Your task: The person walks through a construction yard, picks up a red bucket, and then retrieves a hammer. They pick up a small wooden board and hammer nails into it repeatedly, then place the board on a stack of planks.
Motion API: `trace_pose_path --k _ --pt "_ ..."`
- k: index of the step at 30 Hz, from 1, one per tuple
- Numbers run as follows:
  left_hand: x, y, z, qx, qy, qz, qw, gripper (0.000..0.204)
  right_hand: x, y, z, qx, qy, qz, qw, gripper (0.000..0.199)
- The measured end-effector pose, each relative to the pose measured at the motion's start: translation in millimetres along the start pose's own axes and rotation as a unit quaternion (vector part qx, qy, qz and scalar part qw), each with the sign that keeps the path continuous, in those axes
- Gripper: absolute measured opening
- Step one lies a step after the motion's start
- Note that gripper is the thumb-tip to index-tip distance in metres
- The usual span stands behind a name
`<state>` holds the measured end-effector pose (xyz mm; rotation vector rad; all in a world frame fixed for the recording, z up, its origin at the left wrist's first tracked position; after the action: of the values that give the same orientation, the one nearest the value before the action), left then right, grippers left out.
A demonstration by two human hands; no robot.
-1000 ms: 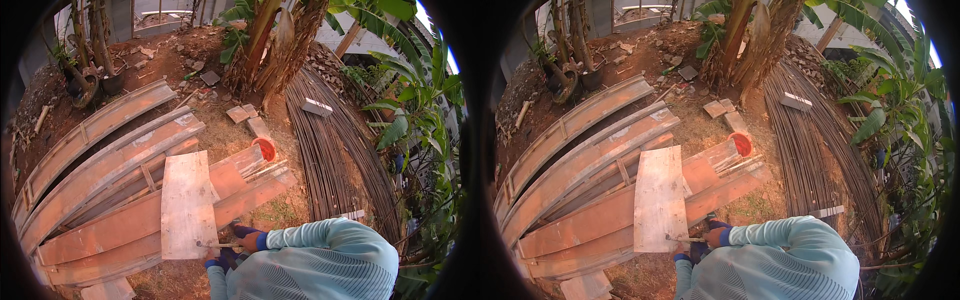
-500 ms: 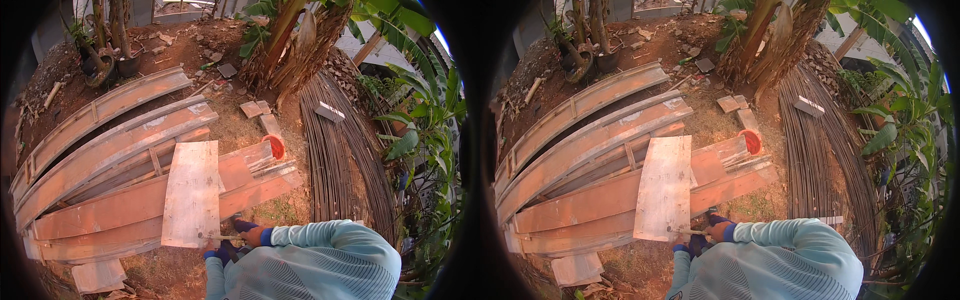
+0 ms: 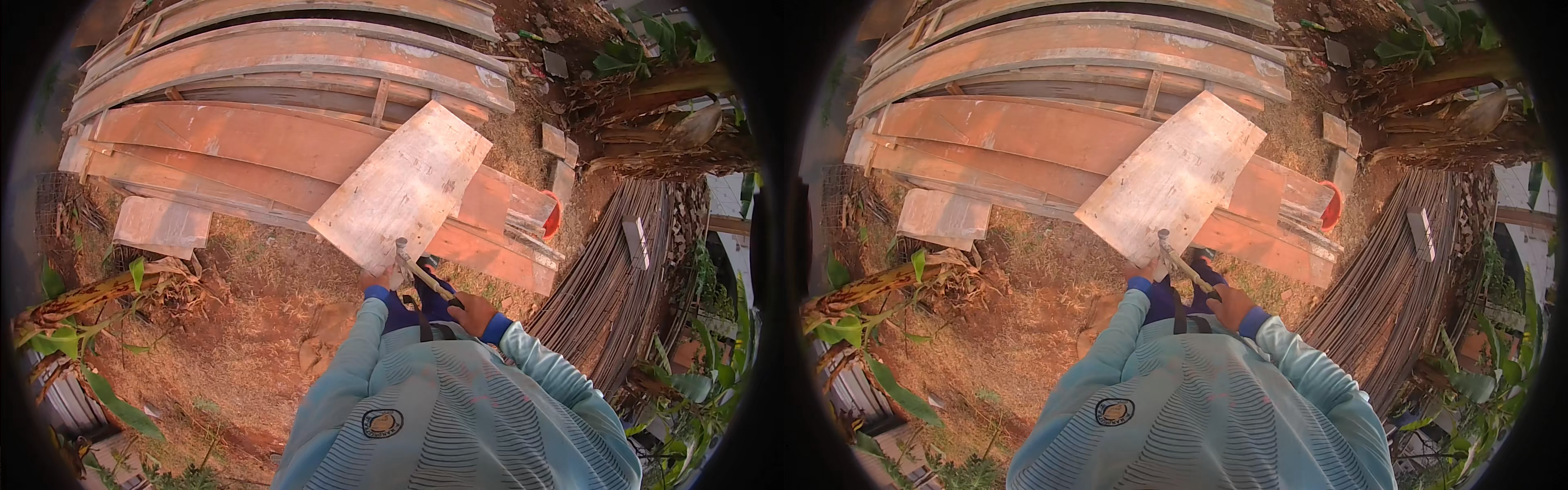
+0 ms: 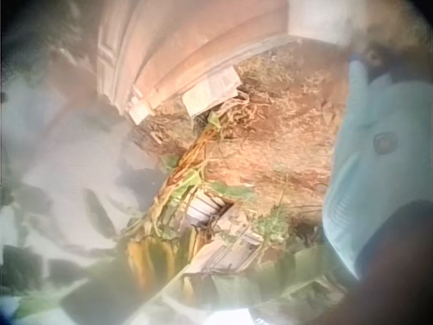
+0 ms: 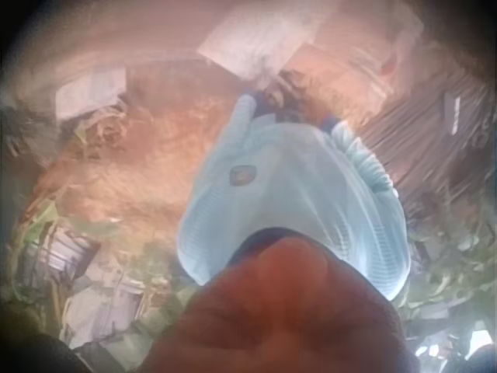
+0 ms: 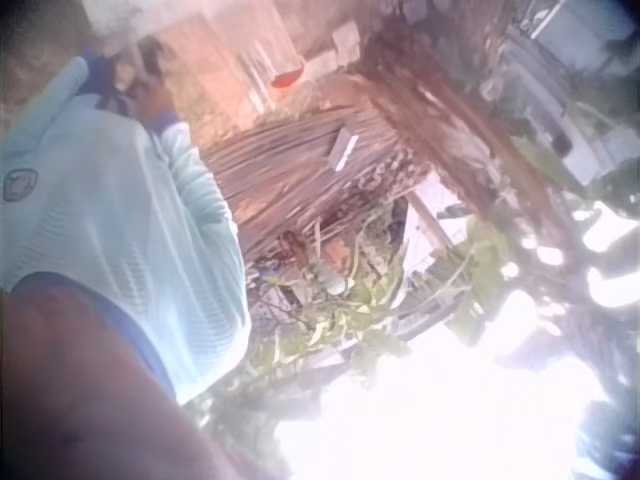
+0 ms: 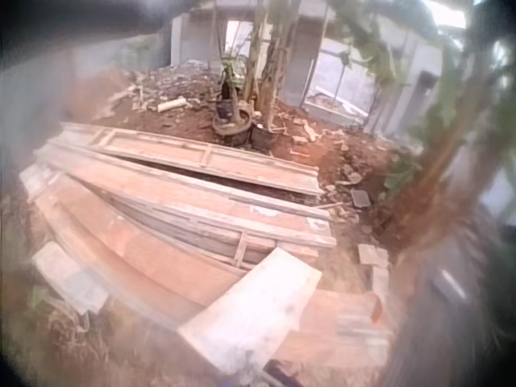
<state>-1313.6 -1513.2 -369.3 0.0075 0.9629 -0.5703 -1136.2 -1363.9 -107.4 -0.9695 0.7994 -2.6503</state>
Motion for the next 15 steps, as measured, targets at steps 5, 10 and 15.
trace_pose_path --k 5,10,15 --pt "-8 0 8 -0.021 0.04 0.026 0.999 0.041 -6 -44 -37 0.077 0.062 0.026 0.995 0.028" --pt "-27 -1 18 -0.011 0.055 0.037 0.998 0.05 73 -75 -54 0.004 -0.051 0.395 0.917 0.023" --pt "-50 -11 28 -0.038 0.04 0.007 0.998 0.05 88 -49 -67 0.099 -0.05 0.422 0.9 0.027"
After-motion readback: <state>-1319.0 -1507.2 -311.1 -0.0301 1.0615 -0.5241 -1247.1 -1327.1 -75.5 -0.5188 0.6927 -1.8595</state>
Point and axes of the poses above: each hand's wrist, its own z-axis away from the middle knuckle, its own y-axis out of the palm, x = y × z, the point moved 9 cm from there along -z, towards the middle knuckle, and after that the axes turned 5 degrees about z, right-handed, at the moved point
